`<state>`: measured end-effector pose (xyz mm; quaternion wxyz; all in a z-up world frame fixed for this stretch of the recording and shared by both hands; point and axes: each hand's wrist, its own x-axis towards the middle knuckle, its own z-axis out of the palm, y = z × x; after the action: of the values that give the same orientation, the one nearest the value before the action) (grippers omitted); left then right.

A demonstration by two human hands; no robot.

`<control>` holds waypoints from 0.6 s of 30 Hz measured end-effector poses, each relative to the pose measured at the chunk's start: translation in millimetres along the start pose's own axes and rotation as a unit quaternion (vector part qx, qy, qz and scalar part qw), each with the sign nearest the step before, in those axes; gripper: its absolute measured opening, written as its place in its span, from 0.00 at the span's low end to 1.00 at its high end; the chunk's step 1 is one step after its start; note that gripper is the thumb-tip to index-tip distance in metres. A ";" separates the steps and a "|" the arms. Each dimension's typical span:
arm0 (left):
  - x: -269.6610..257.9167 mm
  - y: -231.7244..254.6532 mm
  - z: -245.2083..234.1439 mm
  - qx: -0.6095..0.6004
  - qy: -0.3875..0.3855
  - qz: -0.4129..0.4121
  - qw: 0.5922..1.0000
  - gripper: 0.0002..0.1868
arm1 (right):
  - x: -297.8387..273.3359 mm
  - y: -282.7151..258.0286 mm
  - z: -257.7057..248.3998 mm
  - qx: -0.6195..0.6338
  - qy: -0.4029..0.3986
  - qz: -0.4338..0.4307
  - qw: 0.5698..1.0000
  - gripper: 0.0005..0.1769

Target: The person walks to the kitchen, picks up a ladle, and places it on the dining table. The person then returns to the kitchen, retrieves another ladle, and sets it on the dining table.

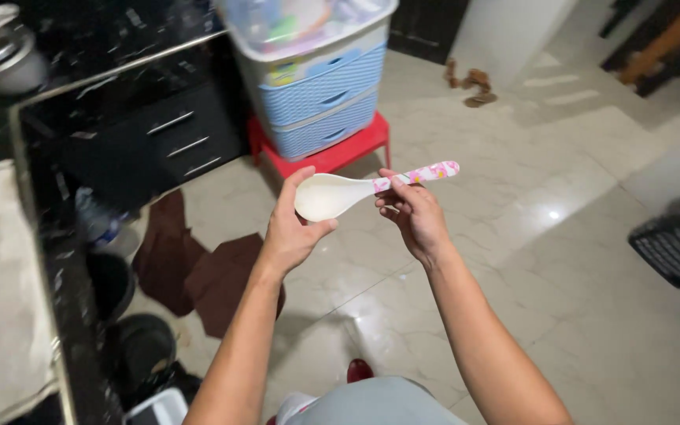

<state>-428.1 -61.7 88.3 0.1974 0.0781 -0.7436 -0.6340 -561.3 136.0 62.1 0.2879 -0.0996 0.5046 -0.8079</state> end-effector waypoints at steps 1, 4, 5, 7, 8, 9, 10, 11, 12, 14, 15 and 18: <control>6.9 0.1 8.9 0.015 -0.008 0.018 1.000 0.45 | 0.0 -4.7 -9.2 0.002 0.010 -0.006 1.000 0.25; 27.3 0.6 31.0 0.037 -0.036 0.052 0.997 0.45 | 0.2 -15.9 -32.2 0.004 0.040 -0.021 0.999 0.24; 34.1 0.9 37.6 0.030 -0.048 0.048 0.997 0.45 | 0.2 -18.8 -39.2 0.003 0.050 -0.025 0.998 0.24; 46.8 2.1 50.8 0.029 -0.066 0.043 0.997 0.45 | -0.6 -25.1 -52.3 0.002 0.065 -0.035 0.997 0.24; 52.4 2.8 57.0 0.035 -0.072 0.040 0.996 0.45 | -1.3 -28.6 -58.2 0.003 0.071 -0.040 0.997 0.25; 60.0 3.3 62.6 0.041 -0.077 0.039 0.995 0.45 | 0.4 -32.6 -63.7 0.004 0.075 -0.046 0.996 0.25; 67.9 3.3 67.6 0.044 -0.085 0.042 0.994 0.45 | 3.4 -36.3 -68.7 0.006 0.084 -0.049 0.995 0.25; 75.2 2.1 72.5 0.046 -0.095 0.045 0.993 0.45 | 6.2 -39.2 -73.5 0.008 0.094 -0.052 0.994 0.25; 83.3 0.3 77.0 0.049 -0.104 0.048 0.992 0.45 | 9.5 -41.8 -78.1 0.011 0.105 -0.054 0.993 0.25; 100.9 -4.5 86.4 0.031 -0.125 0.046 0.991 0.45 | 15.9 -45.7 -87.1 0.013 0.121 -0.065 0.990 0.25; 111.5 -6.5 91.1 0.023 -0.136 0.045 0.989 0.45 | 20.0 -48.5 -91.4 0.014 0.130 -0.070 0.989 0.26; 146.4 -13.0 104.1 0.026 -0.170 0.052 0.984 0.45 | 34.4 -56.9 -104.2 0.015 0.153 -0.086 0.984 0.26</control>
<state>-603.9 -22.8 91.8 0.0990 -0.0641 -0.7858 -0.6071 -657.1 214.0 58.3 0.1385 -0.0130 0.5200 -0.8428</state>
